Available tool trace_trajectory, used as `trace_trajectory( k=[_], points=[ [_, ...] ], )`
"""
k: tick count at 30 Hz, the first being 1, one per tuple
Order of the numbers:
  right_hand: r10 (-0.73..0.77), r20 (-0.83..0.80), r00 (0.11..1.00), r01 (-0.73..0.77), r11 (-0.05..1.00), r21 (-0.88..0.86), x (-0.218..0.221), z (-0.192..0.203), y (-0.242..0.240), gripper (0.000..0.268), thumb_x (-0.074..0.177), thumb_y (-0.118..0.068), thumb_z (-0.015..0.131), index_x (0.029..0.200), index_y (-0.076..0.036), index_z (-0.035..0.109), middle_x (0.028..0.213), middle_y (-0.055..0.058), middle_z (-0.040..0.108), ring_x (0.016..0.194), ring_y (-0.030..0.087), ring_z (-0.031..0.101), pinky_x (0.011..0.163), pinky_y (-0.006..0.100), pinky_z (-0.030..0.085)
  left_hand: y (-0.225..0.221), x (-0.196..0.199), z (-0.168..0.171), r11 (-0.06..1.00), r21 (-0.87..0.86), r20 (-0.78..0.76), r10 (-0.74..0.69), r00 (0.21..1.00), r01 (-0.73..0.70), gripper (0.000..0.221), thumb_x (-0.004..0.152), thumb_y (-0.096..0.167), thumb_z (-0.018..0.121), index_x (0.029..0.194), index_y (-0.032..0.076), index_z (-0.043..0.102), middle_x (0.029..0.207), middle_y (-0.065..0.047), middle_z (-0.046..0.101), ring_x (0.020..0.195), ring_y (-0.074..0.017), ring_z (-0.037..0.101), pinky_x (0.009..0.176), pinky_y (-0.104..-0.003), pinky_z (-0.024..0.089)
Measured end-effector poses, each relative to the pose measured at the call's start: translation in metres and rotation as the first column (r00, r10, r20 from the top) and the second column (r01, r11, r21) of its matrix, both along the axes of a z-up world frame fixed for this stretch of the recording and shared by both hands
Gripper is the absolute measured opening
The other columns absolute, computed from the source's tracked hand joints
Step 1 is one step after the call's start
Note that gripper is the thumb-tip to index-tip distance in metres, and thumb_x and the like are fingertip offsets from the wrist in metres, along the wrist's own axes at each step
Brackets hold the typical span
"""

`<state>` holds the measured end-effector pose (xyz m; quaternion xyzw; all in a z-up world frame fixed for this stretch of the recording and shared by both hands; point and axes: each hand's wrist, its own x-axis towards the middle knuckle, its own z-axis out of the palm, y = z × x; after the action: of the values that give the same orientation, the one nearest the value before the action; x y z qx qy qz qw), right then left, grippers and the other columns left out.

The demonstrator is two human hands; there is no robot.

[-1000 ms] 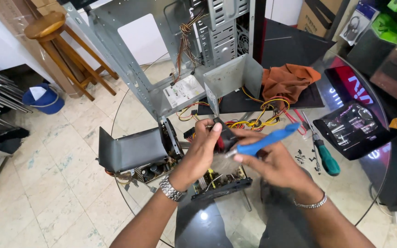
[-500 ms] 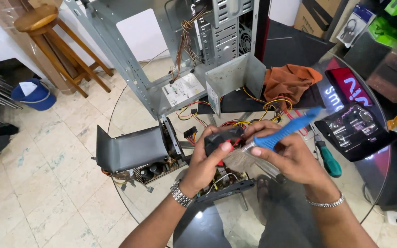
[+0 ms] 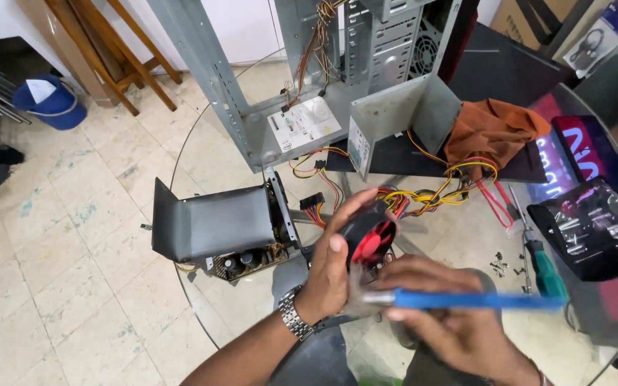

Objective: Cleaning the components of a computer power supply unit using a cloth and a brush

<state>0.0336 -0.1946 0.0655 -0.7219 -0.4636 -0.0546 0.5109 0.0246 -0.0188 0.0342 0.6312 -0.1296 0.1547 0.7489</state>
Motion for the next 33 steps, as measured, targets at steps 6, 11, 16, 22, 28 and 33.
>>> trace_trajectory(
  k=[6,11,16,22,28,33],
  points=[
    [-0.347,0.188,0.919,0.362,0.931,-0.049,0.013,-0.003,-0.012,0.020,0.095,-0.016,0.065,0.109,-0.003,0.072,0.107,0.012,0.071,0.095,0.027,0.072,0.088,0.036,0.058,0.001,0.003,-0.006,0.995,-0.048,0.065,-0.088,0.994,0.091,0.096,0.097,0.081,0.038,0.147,0.000,0.046,0.131,-0.020,0.059,0.125,-0.0275,0.059,0.112,-0.042,0.051],
    [-0.076,-0.285,0.955,0.135,0.972,0.193,0.000,-0.006,0.005,0.020,0.090,-0.019,0.072,0.102,-0.005,0.077,0.101,0.009,0.079,0.095,0.022,0.078,0.087,0.033,0.062,-0.008,-0.001,-0.010,0.998,-0.005,0.124,-0.055,0.991,0.056,0.087,0.101,0.079,0.027,0.138,0.005,0.049,0.124,-0.016,0.058,0.115,-0.0272,0.062,0.105,-0.042,0.053],
    [-0.176,-0.121,0.977,0.196,0.963,0.183,0.005,-0.010,0.000,0.021,0.092,-0.018,0.071,0.105,-0.002,0.074,0.103,0.012,0.075,0.098,0.026,0.076,0.089,0.035,0.061,-0.008,0.001,-0.013,1.000,-0.015,0.166,-0.016,0.986,0.018,0.081,0.103,0.074,0.027,0.138,0.004,0.048,0.130,-0.015,0.056,0.119,-0.0247,0.058,0.109,-0.041,0.049],
    [-0.077,0.186,0.980,0.090,0.994,-0.061,0.008,0.011,-0.005,0.021,0.095,-0.019,0.067,0.108,-0.002,0.071,0.107,0.012,0.076,0.097,0.031,0.075,0.080,0.039,0.062,-0.006,-0.001,-0.025,0.999,-0.015,0.097,-0.039,0.994,0.041,0.081,0.101,0.074,0.030,0.142,0.006,0.045,0.131,-0.013,0.055,0.121,-0.0230,0.057,0.111,-0.039,0.047],
    [0.166,-0.380,0.910,0.043,0.874,0.485,0.019,-0.035,0.013,0.006,0.092,-0.007,0.070,0.092,-0.001,0.073,0.085,0.008,0.072,0.075,0.015,0.065,0.071,0.031,0.056,-0.006,0.007,-0.053,0.990,-0.111,0.168,-0.065,0.984,0.084,0.083,0.101,0.073,0.029,0.142,0.002,0.040,0.131,-0.019,0.053,0.117,-0.0246,0.056,0.103,-0.039,0.048],
    [0.092,-0.366,0.926,0.108,0.865,0.491,0.015,-0.019,0.000,0.012,0.082,0.002,0.080,0.072,0.002,0.074,0.071,0.011,0.070,0.074,0.013,0.062,0.068,0.033,0.057,-0.009,0.010,-0.063,0.926,-0.303,0.237,-0.157,0.959,0.227,0.079,0.102,0.065,0.031,0.143,-0.002,0.030,0.135,-0.028,0.044,0.113,-0.0284,0.054,0.092,-0.040,0.052]
  ],
)
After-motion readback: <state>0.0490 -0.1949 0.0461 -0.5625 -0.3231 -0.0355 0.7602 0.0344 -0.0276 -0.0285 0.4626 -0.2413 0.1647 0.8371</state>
